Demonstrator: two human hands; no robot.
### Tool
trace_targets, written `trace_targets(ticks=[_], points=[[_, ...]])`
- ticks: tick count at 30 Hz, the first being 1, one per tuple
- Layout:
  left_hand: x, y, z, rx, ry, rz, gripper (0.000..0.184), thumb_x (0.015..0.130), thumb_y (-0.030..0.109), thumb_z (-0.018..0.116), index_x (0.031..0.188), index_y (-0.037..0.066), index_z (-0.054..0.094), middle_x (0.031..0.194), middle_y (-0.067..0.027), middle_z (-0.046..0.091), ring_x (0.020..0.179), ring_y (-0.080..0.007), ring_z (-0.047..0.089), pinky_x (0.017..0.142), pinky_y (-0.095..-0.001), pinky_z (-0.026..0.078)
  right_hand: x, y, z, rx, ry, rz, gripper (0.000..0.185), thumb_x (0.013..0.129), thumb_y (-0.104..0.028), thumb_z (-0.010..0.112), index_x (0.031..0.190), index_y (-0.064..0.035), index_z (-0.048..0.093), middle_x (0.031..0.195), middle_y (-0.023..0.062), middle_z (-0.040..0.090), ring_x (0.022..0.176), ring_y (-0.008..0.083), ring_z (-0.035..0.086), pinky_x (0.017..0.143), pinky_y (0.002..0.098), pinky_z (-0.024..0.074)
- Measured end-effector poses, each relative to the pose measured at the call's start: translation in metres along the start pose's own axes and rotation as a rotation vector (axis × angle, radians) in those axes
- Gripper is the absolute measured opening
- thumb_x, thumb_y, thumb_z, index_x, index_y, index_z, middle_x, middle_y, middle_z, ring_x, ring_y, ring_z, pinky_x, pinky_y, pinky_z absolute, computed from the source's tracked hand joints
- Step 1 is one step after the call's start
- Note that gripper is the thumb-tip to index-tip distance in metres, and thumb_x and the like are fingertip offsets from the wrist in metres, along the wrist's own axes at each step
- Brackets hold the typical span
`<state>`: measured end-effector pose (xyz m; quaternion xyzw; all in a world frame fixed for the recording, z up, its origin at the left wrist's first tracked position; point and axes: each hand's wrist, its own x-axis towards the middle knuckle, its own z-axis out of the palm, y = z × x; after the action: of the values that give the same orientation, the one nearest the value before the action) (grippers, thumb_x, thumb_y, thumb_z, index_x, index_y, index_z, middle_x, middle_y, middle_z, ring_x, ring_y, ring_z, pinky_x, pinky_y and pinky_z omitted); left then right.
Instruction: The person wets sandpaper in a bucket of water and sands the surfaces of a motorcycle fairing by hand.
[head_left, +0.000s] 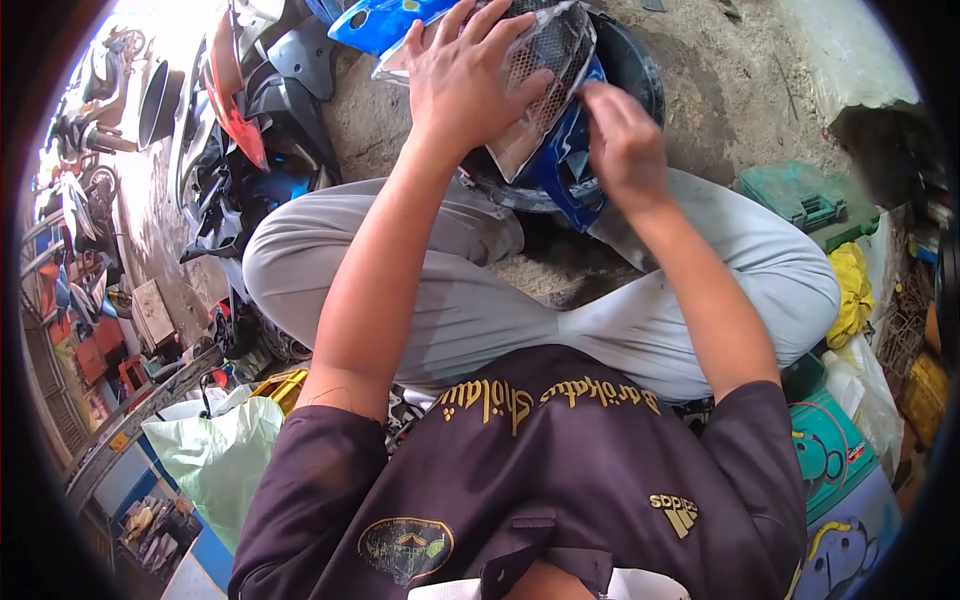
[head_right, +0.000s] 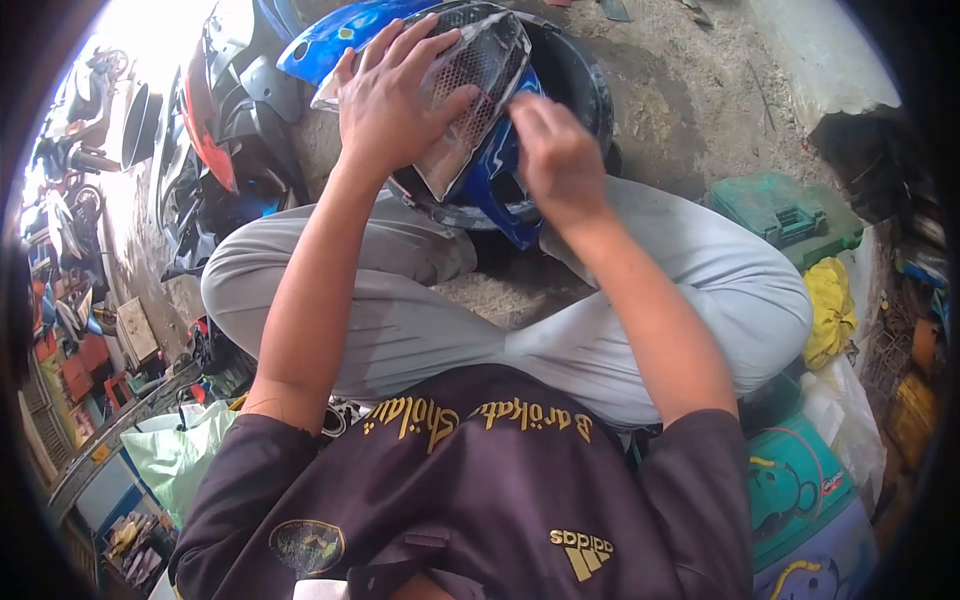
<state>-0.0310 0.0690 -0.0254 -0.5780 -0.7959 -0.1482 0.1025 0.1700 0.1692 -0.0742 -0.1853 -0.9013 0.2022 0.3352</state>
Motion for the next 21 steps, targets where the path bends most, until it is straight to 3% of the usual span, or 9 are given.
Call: trace_targets(ticks=[3,7,11,16,21], points=[[0.000,-0.001,-0.002,-0.019,0.018,0.004,0.068,0.088,0.060,0.078,0.149,0.031,0.064,0.163,0.0002,0.055,0.156,-0.0280,0.042,0.127,-0.0652,0.021,-0.012,-0.025,-0.005,0.075,-0.042,-0.020,0.024,0.094,-0.001,0.063,0.117,-0.0002,0.071,0.120,0.0176,0.072,0.105,0.0381,0.073,0.091,0.0450,0.0602],[0.004,0.001,0.000,-0.006,0.000,0.005,0.068,0.088,0.060,0.078,0.148,0.031,0.064,0.163,0.0003,0.056,0.156,-0.0281,0.043,0.127,-0.0651,0.021,0.005,0.011,-0.003,0.001,-0.012,0.083,0.026,0.092,0.002,0.062,0.117,-0.0001,0.069,0.119,0.0180,0.072,0.105,0.0385,0.072,0.091,0.0459,0.0597],[0.004,0.001,-0.001,-0.014,0.011,-0.001,0.067,0.089,0.060,0.077,0.148,0.031,0.065,0.163,0.0003,0.055,0.156,-0.0281,0.043,0.126,-0.0653,0.021,-0.011,-0.029,-0.006,0.094,-0.020,0.003,0.022,0.092,0.004,0.062,0.113,0.0012,0.070,0.112,0.0201,0.074,0.105,0.0386,0.072,0.089,0.0463,0.0596],[0.003,0.000,0.001,0.014,0.018,0.020,0.068,0.089,0.061,0.077,0.148,0.031,0.065,0.163,0.0008,0.056,0.156,-0.0281,0.043,0.126,-0.0659,0.023,0.009,-0.004,-0.005,0.104,0.045,0.154,0.021,0.093,0.004,0.062,0.113,0.0030,0.070,0.108,0.0212,0.075,0.100,0.0412,0.073,0.087,0.0476,0.0605],[0.003,0.000,-0.002,0.016,0.018,0.011,0.069,0.089,0.061,0.076,0.150,0.030,0.063,0.164,0.0008,0.054,0.156,-0.0287,0.042,0.126,-0.0664,0.023,-0.010,-0.030,-0.004,0.067,-0.018,0.015,0.021,0.092,0.004,0.064,0.112,0.0024,0.070,0.111,0.0201,0.073,0.102,0.0407,0.072,0.091,0.0470,0.0593]])
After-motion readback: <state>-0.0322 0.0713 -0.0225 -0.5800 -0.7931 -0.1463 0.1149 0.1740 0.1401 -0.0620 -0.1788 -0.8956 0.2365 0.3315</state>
